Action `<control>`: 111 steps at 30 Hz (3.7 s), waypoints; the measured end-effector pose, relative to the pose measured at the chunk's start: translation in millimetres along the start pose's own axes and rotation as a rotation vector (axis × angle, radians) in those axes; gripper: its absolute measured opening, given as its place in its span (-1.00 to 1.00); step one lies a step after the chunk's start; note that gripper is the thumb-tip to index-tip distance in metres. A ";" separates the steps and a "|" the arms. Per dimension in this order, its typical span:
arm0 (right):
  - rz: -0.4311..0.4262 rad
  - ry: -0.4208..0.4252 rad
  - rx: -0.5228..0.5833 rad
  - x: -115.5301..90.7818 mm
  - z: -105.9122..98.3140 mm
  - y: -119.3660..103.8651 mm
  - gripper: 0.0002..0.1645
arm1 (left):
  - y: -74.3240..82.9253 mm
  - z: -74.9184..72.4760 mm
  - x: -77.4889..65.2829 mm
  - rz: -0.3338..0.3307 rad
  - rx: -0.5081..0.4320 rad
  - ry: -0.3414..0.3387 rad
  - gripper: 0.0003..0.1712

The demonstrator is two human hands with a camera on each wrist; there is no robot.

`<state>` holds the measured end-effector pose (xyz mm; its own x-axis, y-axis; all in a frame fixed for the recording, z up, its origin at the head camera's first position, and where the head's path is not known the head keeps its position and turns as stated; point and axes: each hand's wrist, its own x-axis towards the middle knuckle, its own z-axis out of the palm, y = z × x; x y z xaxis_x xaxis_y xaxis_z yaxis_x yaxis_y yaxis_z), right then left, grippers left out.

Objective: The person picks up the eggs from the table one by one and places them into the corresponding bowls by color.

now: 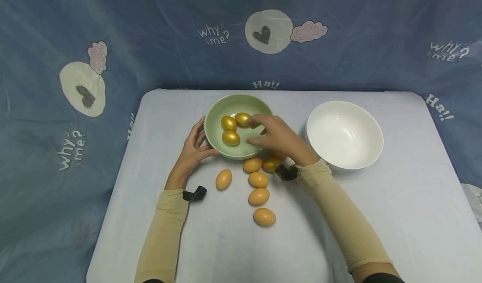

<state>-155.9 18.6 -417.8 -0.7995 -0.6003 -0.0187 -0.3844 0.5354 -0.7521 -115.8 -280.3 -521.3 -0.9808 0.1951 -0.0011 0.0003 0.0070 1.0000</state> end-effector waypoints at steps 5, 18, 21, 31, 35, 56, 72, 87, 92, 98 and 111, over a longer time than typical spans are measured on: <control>-0.017 0.049 -0.017 -27.9 1.3 6.4 -0.46 | 0.3 -1.0 0.5 -0.010 0.009 -0.001 0.33; -0.026 0.176 -0.076 -91.1 16.2 24.7 -0.45 | -2.7 -1.4 0.4 -0.003 0.005 0.001 0.33; -0.025 0.194 -0.110 -103.2 19.2 31.7 -0.51 | -2.9 -0.8 0.1 -0.008 0.011 0.002 0.33; 0.005 0.232 -0.216 -135.5 28.5 50.4 -0.46 | -0.6 0.5 0.5 -0.008 0.007 0.009 0.35; 0.011 0.245 -0.217 -142.3 30.8 54.4 -0.50 | -0.8 0.4 0.0 -0.011 0.009 0.016 0.35; -0.009 0.176 -0.367 -160.8 38.0 56.5 -0.44 | 0.0 1.3 -0.1 -0.003 -0.010 0.000 0.35; 0.006 0.179 -0.275 -157.2 36.5 55.1 -0.45 | 0.3 1.5 0.5 -0.008 0.001 0.006 0.35; -0.023 0.209 -0.088 -151.9 34.5 56.1 -0.46 | -1.7 1.2 0.8 -0.004 0.003 0.000 0.32; -0.033 0.214 -0.027 -146.4 31.9 52.5 -0.47 | -0.6 1.6 0.9 0.000 -0.021 0.001 0.33; -0.031 0.208 0.038 -138.6 28.6 45.1 -0.46 | 1.0 2.0 0.3 0.002 -0.030 0.004 0.34; -0.055 0.182 0.080 -112.7 12.6 28.3 -0.44 | -1.2 0.9 1.4 0.011 -0.023 -0.001 0.35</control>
<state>-70.9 93.9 -445.3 -0.8515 -0.5059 0.1378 -0.3974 0.4514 -0.7990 -117.0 -279.2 -522.5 -0.9806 0.1955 0.0098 0.0064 -0.0180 0.9998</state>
